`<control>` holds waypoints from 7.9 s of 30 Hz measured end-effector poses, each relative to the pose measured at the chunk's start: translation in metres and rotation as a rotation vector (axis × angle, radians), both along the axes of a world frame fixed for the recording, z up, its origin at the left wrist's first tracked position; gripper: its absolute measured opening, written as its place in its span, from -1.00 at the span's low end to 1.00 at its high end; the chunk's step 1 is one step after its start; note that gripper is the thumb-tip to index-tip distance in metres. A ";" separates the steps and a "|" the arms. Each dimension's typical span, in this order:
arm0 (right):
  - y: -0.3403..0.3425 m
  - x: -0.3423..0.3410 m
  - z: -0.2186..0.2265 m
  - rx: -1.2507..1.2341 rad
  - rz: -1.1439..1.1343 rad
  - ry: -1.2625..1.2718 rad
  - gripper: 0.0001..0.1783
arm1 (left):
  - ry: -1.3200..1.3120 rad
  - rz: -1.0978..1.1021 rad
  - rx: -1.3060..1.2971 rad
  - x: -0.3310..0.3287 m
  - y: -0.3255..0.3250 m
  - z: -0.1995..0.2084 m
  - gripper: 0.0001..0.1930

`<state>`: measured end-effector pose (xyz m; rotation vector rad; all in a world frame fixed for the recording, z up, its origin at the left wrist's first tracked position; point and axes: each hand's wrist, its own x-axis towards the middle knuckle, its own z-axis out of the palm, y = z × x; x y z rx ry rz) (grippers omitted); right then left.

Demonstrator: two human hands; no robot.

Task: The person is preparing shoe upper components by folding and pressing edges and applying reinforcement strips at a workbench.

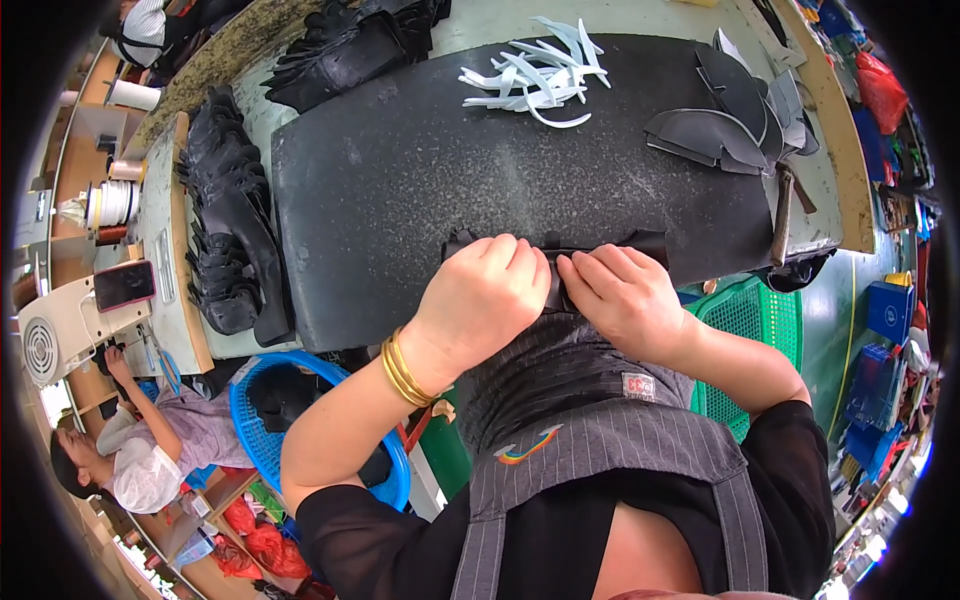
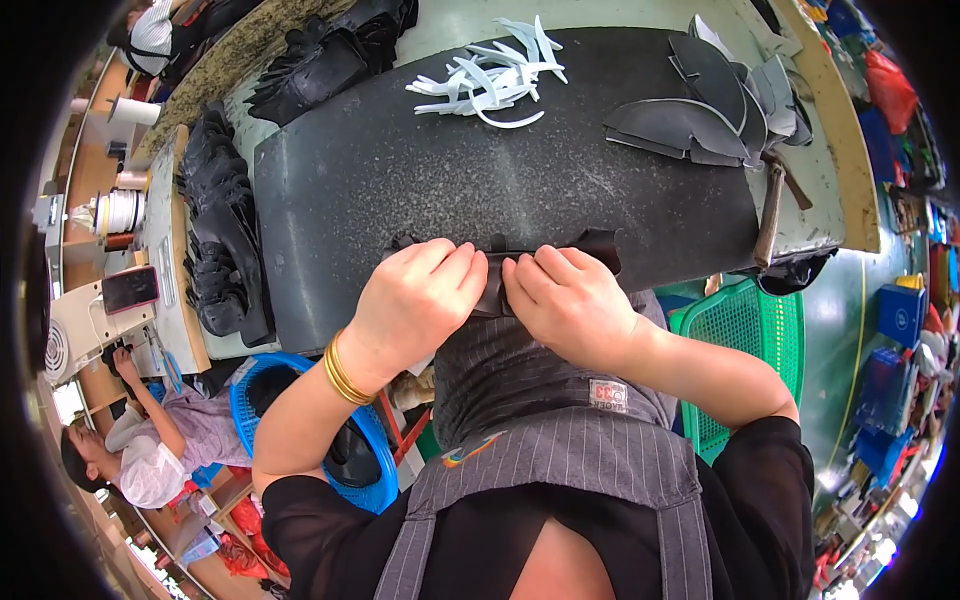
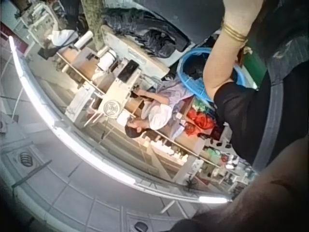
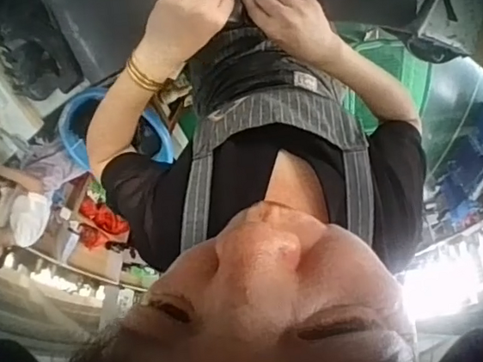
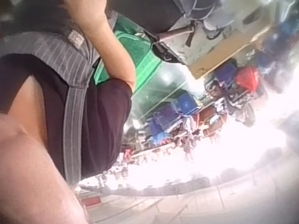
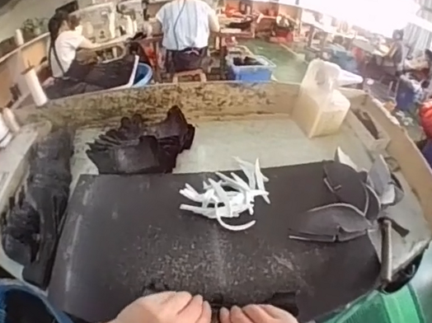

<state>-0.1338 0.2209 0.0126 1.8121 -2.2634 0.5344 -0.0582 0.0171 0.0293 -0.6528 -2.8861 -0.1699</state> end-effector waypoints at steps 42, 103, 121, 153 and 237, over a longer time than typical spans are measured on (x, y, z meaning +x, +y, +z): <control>0.016 0.009 0.003 0.053 0.022 -0.042 -0.65 | 0.078 -0.089 -0.032 0.028 0.026 -0.007 -0.75; 0.040 -0.040 -0.009 -0.314 -0.419 -0.136 -0.77 | 0.031 0.242 -0.312 -0.007 0.101 -0.008 -0.41; 0.024 -0.003 -0.011 0.143 0.272 -0.719 -0.13 | 0.084 -0.179 -0.089 0.040 0.041 -0.006 -0.68; -0.060 0.006 0.021 0.348 -0.354 -0.188 -0.86 | 0.272 0.414 0.401 0.062 0.031 -0.049 -0.57; -0.015 -0.005 0.005 0.015 0.241 -0.073 -0.67 | -0.140 0.026 0.422 0.050 -0.038 -0.024 -0.56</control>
